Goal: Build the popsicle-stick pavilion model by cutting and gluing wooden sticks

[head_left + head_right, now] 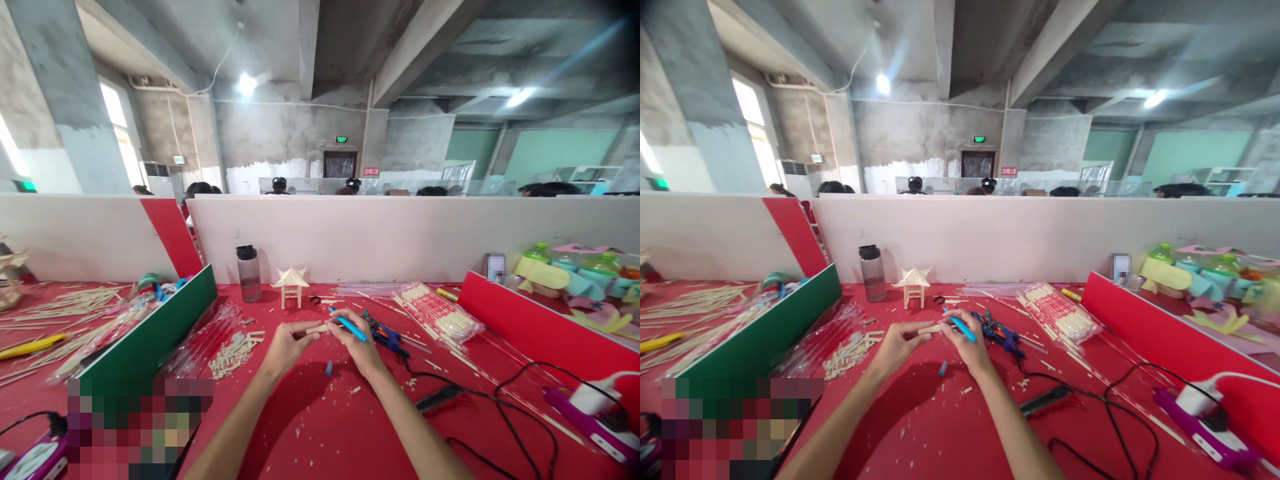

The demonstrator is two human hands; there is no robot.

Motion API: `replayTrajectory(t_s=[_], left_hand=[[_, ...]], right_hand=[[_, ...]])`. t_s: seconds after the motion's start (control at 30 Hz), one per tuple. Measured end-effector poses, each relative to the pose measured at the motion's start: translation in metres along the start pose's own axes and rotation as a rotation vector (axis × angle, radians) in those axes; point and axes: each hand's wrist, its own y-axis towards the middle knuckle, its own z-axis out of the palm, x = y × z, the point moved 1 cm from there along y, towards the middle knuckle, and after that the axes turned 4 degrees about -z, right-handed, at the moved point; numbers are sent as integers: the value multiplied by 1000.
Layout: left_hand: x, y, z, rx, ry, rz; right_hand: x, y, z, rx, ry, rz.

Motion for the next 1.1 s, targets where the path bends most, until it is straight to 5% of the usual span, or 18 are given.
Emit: replayTrajectory(t_s=[1.1], left_hand=[[8,0,1,-34,-41,-77]], right_hand=[[-3,3,0,30,-25,-39]])
